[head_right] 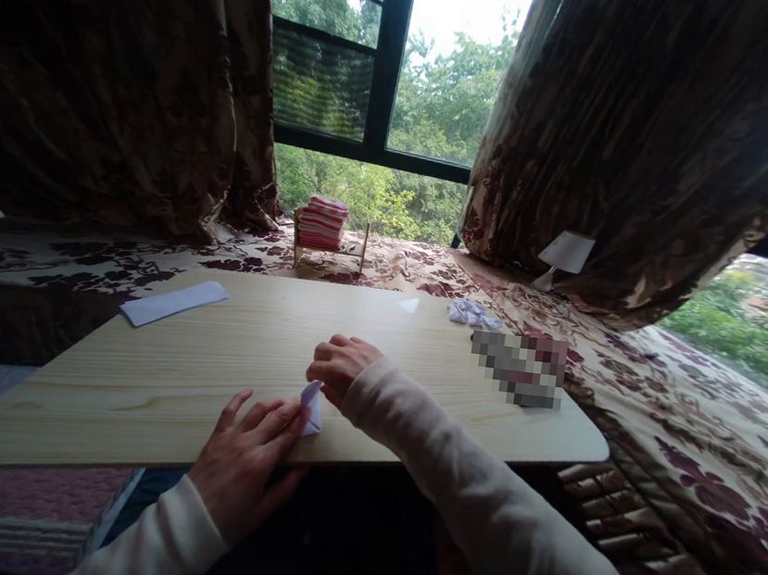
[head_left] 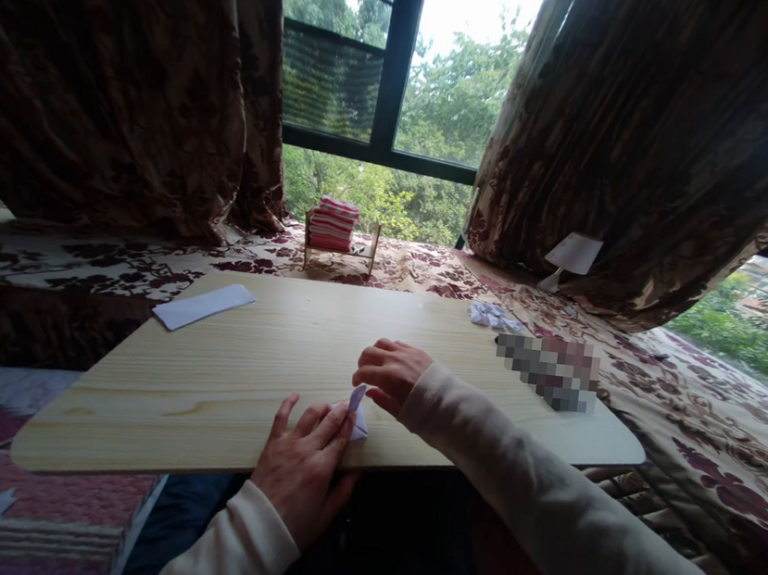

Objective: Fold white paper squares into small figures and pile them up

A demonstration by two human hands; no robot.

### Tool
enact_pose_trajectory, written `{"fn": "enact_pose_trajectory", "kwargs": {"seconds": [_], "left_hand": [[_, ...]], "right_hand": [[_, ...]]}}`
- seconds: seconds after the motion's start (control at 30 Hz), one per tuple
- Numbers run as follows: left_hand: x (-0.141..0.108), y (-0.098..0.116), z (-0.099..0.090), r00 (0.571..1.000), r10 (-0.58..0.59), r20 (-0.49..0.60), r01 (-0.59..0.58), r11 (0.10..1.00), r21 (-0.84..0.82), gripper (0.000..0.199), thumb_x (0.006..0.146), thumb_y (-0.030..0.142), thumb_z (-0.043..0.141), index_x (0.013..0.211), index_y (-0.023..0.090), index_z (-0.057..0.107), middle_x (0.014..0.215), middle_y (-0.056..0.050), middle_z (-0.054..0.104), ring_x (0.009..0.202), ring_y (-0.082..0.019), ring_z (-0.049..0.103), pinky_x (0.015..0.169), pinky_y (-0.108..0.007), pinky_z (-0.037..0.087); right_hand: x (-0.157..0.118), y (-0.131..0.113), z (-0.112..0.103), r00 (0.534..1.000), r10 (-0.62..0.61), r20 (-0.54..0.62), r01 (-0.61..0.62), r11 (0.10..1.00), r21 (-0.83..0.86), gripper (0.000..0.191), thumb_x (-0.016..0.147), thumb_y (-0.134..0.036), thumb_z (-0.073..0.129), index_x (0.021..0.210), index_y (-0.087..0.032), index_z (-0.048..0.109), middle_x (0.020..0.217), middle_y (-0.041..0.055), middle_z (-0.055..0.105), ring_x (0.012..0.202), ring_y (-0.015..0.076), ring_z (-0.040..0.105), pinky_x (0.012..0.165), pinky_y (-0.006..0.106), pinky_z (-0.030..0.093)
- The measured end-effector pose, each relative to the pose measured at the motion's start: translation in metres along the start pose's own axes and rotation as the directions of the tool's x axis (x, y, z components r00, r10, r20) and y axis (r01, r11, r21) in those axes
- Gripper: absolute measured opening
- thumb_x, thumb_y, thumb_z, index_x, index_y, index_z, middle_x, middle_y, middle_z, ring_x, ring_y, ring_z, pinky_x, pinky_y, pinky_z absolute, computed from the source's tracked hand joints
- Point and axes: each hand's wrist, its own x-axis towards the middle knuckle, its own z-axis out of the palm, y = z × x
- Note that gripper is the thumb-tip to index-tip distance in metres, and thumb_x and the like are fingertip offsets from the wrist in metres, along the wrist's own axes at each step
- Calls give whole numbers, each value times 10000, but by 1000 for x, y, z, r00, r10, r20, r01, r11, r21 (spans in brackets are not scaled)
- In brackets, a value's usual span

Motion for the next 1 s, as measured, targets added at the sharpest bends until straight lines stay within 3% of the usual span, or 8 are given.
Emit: {"fn": "enact_pose_trajectory", "kwargs": {"seconds": [0.07, 0.2, 0.33, 0.57, 0.73, 0.87, 1.0], "left_hand": [[0, -1, 1, 1000, -3, 6, 3, 1000, 2, 442, 757, 323, 501, 1173, 173, 515, 1197, -85, 570, 1066, -274, 469, 997, -544, 147], [0, -1, 2, 1000, 1, 5, -1, 1000, 7, 444, 758, 318, 500, 1174, 163, 512, 1192, -88, 574, 1067, -275, 467, 997, -552, 152], [-2, -1, 3, 1000, 2, -6, -2, 1000, 12, 445, 765, 304, 497, 1189, 168, 504, 1196, -92, 570, 1067, -281, 465, 992, -559, 167], [-6, -7, 3, 998, 49, -30, -50, 997, -58, 415, 763, 250, 504, 1169, 164, 522, 1199, -89, 561, 1099, -264, 451, 997, -488, 258], [-4, -19, -14, 999, 37, -11, -38, 989, -145, 376, 764, 286, 499, 1116, 158, 539, 1163, -107, 564, 1077, -238, 481, 1005, -451, 281], [9, -30, -24, 999, -36, 13, 36, 998, -53, 289, 813, 234, 416, 1039, 201, 594, 1038, -79, 595, 1035, -234, 484, 980, -503, 262], [20, -30, -18, 997, -23, 76, 22, 1000, 5, 259, 810, 253, 430, 987, 240, 619, 938, -49, 605, 968, -233, 499, 968, -541, 231]], "right_hand": [[1, -4, 3, 1000, 3, 9, -4, 1000, 24, 85, 791, -224, 550, 776, -183, 623, 844, 43, 597, 778, 165, 463, 710, 281, 361], [10, -12, 6, 987, 46, 152, -42, 999, -30, 150, 793, -209, 558, 661, -175, 621, 763, 32, 622, 734, 156, 479, 680, 271, 351], [17, -15, 4, 970, 78, 230, -59, 994, -87, 177, 809, -220, 551, 660, -170, 634, 790, 35, 645, 734, 151, 493, 649, 270, 338], [21, -15, 4, 957, 75, 281, -39, 991, -130, 142, 785, -193, 575, 665, -172, 648, 803, 29, 660, 765, 162, 510, 591, 279, 294], [23, -14, 3, 961, 11, 277, 26, 992, -127, 126, 769, -191, 577, 659, -182, 640, 790, 18, 657, 746, 159, 508, 596, 288, 302], [24, -12, 5, 958, -31, 286, 72, 989, -131, 114, 764, -181, 573, 671, -176, 639, 791, 21, 658, 755, 165, 510, 585, 288, 305], [25, -13, 6, 953, 6, 302, 32, 992, -121, 159, 785, -162, 559, 651, -164, 643, 773, 32, 662, 740, 163, 512, 575, 281, 310]]}}
